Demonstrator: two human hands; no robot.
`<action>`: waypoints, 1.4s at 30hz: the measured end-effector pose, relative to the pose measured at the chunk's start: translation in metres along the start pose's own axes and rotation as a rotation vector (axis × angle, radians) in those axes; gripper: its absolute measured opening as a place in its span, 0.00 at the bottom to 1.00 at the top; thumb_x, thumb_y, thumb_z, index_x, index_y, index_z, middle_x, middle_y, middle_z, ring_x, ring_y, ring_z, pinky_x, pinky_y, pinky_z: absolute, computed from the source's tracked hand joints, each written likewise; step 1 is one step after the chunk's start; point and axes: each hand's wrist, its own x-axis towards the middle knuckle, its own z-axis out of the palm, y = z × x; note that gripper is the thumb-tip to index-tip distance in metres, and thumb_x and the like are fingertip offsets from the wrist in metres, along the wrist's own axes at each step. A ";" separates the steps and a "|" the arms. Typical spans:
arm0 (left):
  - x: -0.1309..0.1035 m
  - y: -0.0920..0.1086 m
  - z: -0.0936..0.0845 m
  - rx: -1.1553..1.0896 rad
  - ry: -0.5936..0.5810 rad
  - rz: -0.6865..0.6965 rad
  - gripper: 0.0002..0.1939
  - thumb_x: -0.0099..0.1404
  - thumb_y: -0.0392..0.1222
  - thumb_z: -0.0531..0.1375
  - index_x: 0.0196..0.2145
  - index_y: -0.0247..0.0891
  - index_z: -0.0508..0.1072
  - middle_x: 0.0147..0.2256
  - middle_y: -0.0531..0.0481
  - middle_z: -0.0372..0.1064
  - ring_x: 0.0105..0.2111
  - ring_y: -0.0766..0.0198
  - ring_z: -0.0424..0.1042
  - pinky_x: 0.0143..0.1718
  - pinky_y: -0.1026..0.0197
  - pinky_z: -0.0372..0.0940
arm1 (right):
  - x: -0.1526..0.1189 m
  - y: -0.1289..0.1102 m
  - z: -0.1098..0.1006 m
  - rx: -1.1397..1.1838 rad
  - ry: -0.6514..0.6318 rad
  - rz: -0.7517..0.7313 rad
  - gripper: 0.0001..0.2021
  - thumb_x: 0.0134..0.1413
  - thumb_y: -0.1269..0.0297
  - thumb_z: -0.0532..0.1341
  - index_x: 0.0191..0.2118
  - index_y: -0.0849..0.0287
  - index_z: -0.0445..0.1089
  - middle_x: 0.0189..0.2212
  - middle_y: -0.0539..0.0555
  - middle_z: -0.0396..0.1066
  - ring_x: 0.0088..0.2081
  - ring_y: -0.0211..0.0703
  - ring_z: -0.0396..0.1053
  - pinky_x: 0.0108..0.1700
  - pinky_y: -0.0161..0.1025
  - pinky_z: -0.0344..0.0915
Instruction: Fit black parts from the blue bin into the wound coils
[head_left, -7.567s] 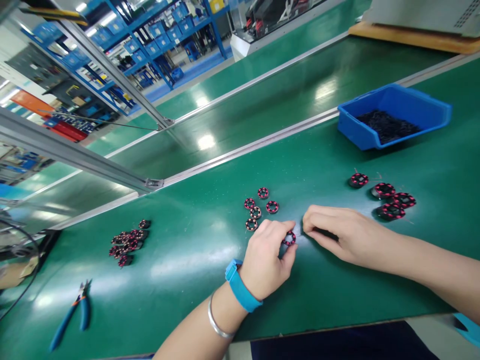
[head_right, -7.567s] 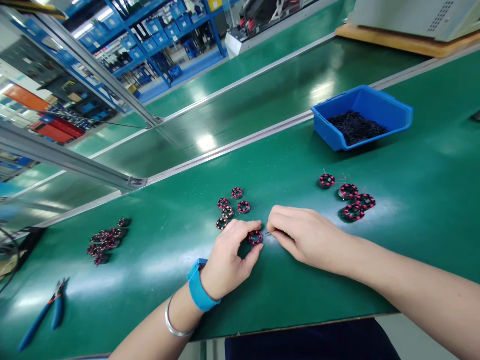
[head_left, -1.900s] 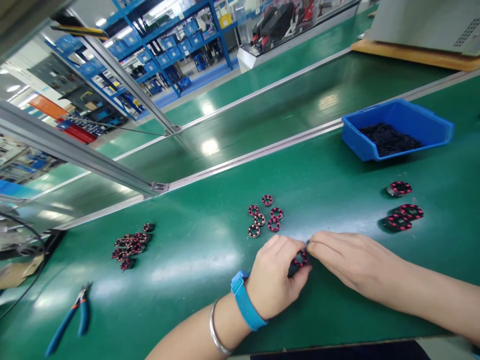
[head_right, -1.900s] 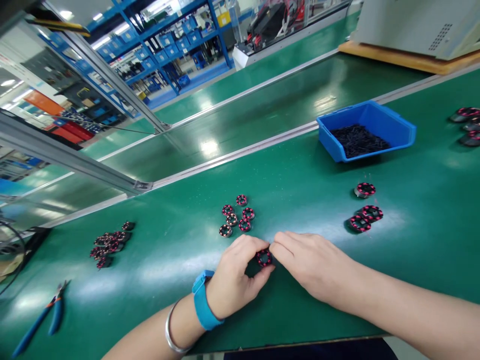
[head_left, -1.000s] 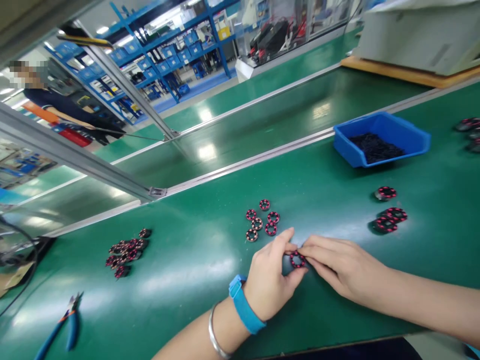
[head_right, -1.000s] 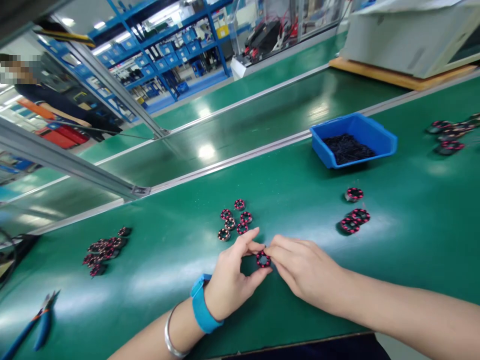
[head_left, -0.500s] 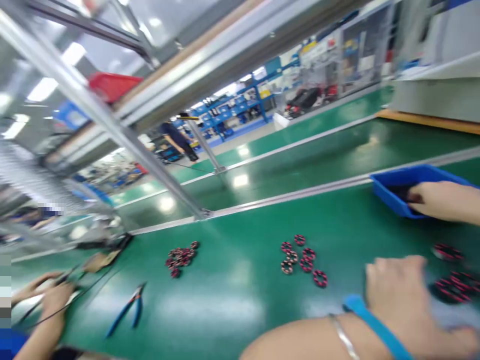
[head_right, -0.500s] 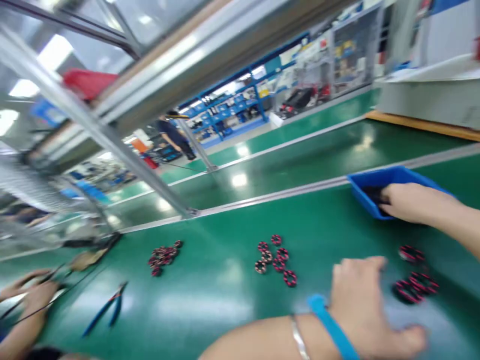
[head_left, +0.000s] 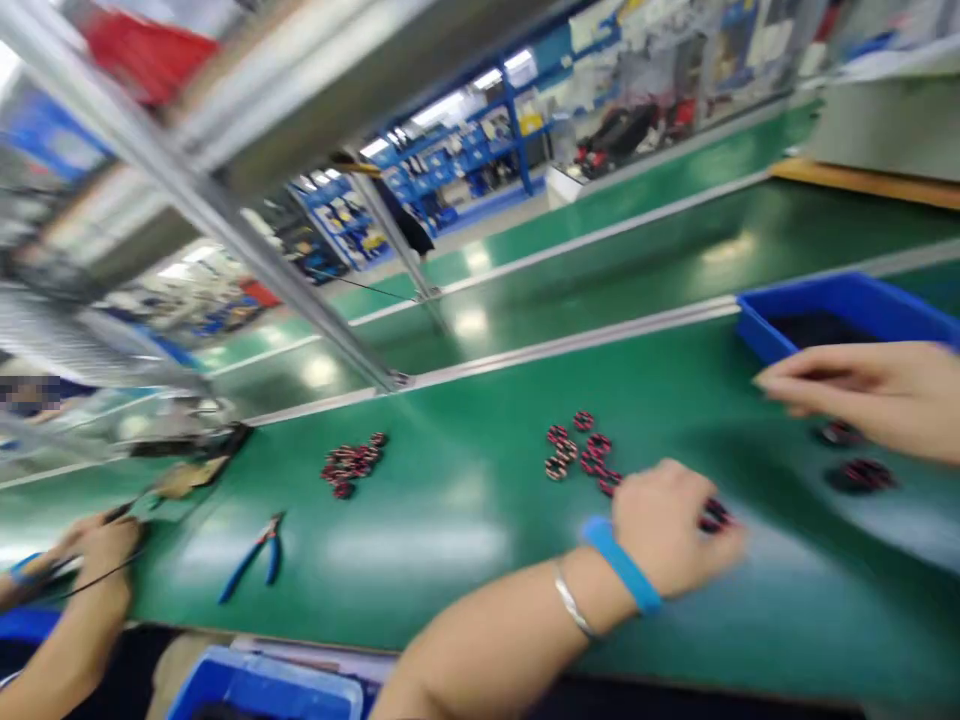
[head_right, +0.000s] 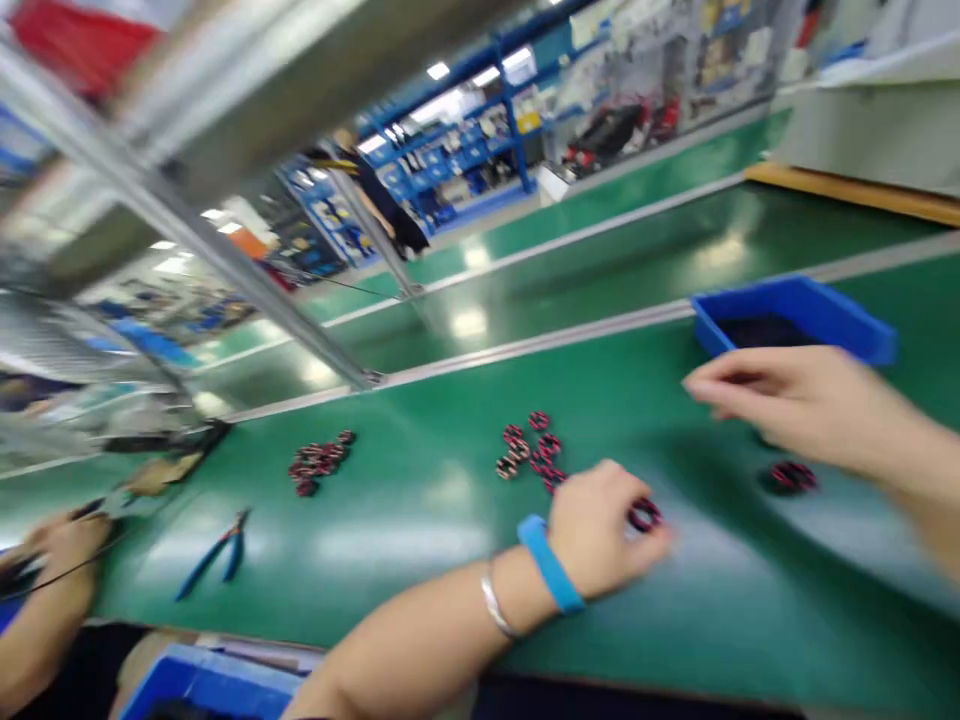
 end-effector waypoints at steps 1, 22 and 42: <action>-0.007 -0.006 -0.004 -0.047 0.027 -0.020 0.17 0.59 0.52 0.68 0.38 0.38 0.74 0.38 0.45 0.75 0.38 0.54 0.77 0.37 0.52 0.77 | -0.008 -0.026 0.014 0.156 -0.187 0.196 0.15 0.63 0.48 0.62 0.34 0.53 0.78 0.21 0.54 0.76 0.23 0.43 0.74 0.23 0.37 0.66; -0.027 -0.026 -0.021 -0.278 0.187 0.047 0.05 0.61 0.35 0.60 0.37 0.38 0.69 0.32 0.52 0.67 0.27 0.67 0.66 0.29 0.64 0.63 | -0.036 -0.059 0.062 0.510 -0.539 0.799 0.21 0.50 0.44 0.66 0.29 0.59 0.69 0.16 0.46 0.63 0.18 0.34 0.62 0.21 0.32 0.61; -0.028 -0.026 -0.024 -0.205 0.124 0.059 0.04 0.65 0.38 0.60 0.38 0.39 0.72 0.33 0.53 0.67 0.24 0.69 0.65 0.27 0.64 0.64 | -0.039 -0.061 0.066 0.497 -0.525 0.712 0.16 0.55 0.49 0.63 0.29 0.59 0.69 0.16 0.47 0.64 0.19 0.34 0.63 0.22 0.32 0.60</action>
